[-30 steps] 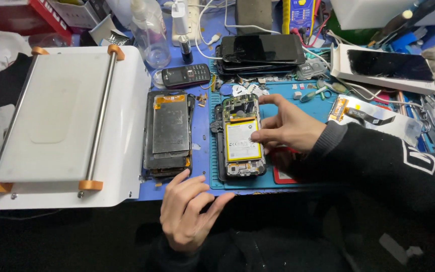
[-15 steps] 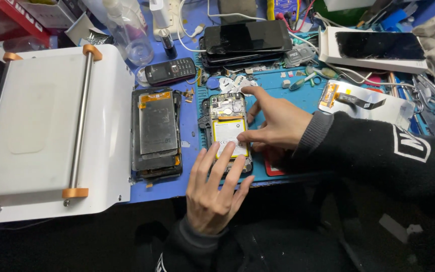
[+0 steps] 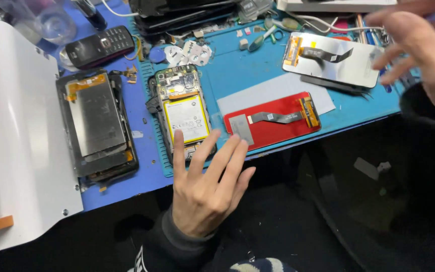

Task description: The person repairs a smartphone at a cluttered workbench. They press a battery and flex cable into an opened phone chassis, align the display assembly, then use tweezers to position a flex cable on a red phone housing and press the screen into place, handling several disassembled phones and parts.

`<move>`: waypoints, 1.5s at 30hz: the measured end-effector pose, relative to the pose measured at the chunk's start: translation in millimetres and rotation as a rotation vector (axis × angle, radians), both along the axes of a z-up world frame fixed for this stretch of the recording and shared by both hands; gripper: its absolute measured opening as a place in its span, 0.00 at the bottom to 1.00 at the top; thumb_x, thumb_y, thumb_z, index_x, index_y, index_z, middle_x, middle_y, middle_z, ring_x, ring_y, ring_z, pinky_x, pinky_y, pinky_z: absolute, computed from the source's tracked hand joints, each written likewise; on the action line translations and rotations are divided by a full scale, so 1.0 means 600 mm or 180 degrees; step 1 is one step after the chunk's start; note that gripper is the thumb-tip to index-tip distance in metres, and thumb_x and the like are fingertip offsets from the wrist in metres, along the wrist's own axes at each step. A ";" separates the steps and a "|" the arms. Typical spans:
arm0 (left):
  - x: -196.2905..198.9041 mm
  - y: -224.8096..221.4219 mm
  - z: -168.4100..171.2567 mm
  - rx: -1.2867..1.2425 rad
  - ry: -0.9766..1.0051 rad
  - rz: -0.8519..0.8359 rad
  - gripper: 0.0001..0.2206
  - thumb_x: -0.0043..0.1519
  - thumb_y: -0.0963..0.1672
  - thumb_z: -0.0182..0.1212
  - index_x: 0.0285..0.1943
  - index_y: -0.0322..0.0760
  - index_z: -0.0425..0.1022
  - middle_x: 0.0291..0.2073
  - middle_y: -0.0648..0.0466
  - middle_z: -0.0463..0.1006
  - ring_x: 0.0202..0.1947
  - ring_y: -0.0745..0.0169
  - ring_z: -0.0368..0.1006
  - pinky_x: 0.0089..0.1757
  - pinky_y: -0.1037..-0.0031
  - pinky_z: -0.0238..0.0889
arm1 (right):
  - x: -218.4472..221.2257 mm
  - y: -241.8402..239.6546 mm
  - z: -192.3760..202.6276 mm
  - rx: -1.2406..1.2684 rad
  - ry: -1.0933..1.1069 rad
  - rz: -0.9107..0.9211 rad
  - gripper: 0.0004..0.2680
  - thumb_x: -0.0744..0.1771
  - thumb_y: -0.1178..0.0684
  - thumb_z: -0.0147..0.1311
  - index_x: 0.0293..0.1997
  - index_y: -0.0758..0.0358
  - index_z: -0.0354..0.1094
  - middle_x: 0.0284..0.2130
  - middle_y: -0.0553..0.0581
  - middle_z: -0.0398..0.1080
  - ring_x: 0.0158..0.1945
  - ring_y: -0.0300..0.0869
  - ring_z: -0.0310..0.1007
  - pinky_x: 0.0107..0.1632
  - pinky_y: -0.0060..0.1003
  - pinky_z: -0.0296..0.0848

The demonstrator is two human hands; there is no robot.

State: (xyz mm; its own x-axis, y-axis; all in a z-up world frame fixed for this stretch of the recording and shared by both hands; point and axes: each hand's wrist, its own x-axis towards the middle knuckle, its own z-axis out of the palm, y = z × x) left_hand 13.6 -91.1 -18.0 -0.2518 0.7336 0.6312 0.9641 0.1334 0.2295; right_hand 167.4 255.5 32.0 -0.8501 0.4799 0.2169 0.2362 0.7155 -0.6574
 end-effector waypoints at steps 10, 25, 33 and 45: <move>-0.015 0.091 0.024 -0.0852 0.0024 0.0256 0.36 0.56 0.53 0.71 0.69 0.28 0.66 0.56 0.48 0.75 0.60 0.44 0.68 0.68 0.36 0.38 | 0.112 -0.079 -0.057 -0.0635 0.0205 -0.1181 0.12 0.73 0.54 0.49 0.60 0.72 0.64 0.44 0.68 0.73 0.32 0.43 0.74 0.32 0.34 0.76; -0.027 0.111 0.032 -0.0815 -0.1068 -0.0212 0.47 0.49 0.47 0.79 0.75 0.33 0.51 0.51 0.47 0.70 0.57 0.45 0.66 0.70 0.34 0.33 | 0.080 -0.124 -0.066 -0.0932 -0.0323 -0.0726 0.09 0.68 0.61 0.57 0.54 0.70 0.73 0.36 0.60 0.79 0.28 0.37 0.77 0.26 0.29 0.75; -0.017 0.086 0.041 -0.0401 -0.0672 -0.0479 0.40 0.52 0.43 0.75 0.76 0.42 0.58 0.53 0.52 0.69 0.53 0.53 0.70 0.71 0.35 0.42 | 0.043 -0.134 -0.082 -0.1217 0.0479 -0.0053 0.24 0.65 0.62 0.60 0.70 0.66 0.58 0.56 0.58 0.72 0.29 0.29 0.73 0.24 0.21 0.71; -0.009 0.047 0.037 0.0274 -0.1177 -0.0639 0.22 0.58 0.31 0.61 0.61 0.36 0.75 0.59 0.44 0.70 0.46 0.56 0.80 0.43 0.69 0.77 | 0.013 -0.133 -0.052 -0.1192 0.0083 0.0041 0.26 0.59 0.63 0.64 0.65 0.61 0.64 0.32 0.53 0.74 0.24 0.28 0.59 0.23 0.26 0.59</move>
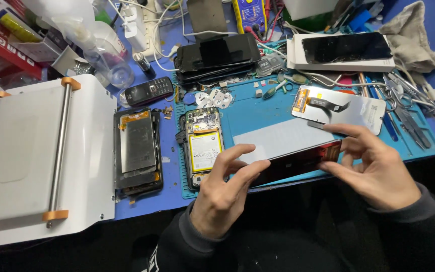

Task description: The person repairs a smartphone at a cluttered workbench. They press a battery and flex cable into an opened phone chassis, align the display assembly, then use tweezers to position a flex cable on a red phone housing and press the screen into place, handling several disassembled phones and parts.

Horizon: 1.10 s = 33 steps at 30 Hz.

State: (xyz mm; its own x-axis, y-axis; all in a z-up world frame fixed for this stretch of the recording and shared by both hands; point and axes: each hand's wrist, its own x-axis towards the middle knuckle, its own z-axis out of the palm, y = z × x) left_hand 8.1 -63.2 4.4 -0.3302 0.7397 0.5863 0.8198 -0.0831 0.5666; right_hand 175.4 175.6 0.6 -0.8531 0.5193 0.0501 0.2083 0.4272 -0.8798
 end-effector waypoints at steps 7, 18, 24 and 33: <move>0.031 -0.009 -0.012 0.0615 -0.1046 0.0082 0.20 0.61 0.32 0.68 0.61 0.37 0.75 0.61 0.47 0.71 0.49 0.58 0.81 0.44 0.75 0.79 | -0.037 0.003 0.057 -0.0186 0.0761 -0.0003 0.22 0.62 0.66 0.60 0.63 0.68 0.63 0.45 0.56 0.74 0.45 0.33 0.74 0.45 0.27 0.77; 0.083 -0.034 -0.130 -0.0650 -0.4269 -0.0912 0.34 0.63 0.38 0.62 0.79 0.31 0.50 0.50 0.44 0.84 0.45 0.60 0.84 0.49 0.73 0.78 | -0.112 -0.005 0.001 -0.1028 0.0157 0.0264 0.15 0.66 0.63 0.58 0.60 0.66 0.65 0.36 0.57 0.78 0.38 0.38 0.80 0.38 0.33 0.82; 0.053 -0.065 -0.257 0.0102 -0.0300 -0.0463 0.31 0.61 0.39 0.75 0.71 0.32 0.62 0.49 0.44 0.82 0.48 0.53 0.82 0.47 0.71 0.77 | -0.105 0.000 -0.024 -0.0920 0.0001 0.0291 0.16 0.68 0.61 0.56 0.64 0.65 0.62 0.36 0.59 0.78 0.39 0.37 0.79 0.37 0.30 0.80; 0.025 0.018 -0.103 -0.0206 0.1804 0.0157 0.16 0.74 0.44 0.57 0.70 0.38 0.71 0.67 0.46 0.73 0.70 0.49 0.68 0.67 0.54 0.55 | -0.106 0.003 -0.028 -0.0654 -0.0342 0.0288 0.14 0.69 0.61 0.52 0.62 0.66 0.60 0.42 0.59 0.77 0.42 0.38 0.80 0.39 0.31 0.82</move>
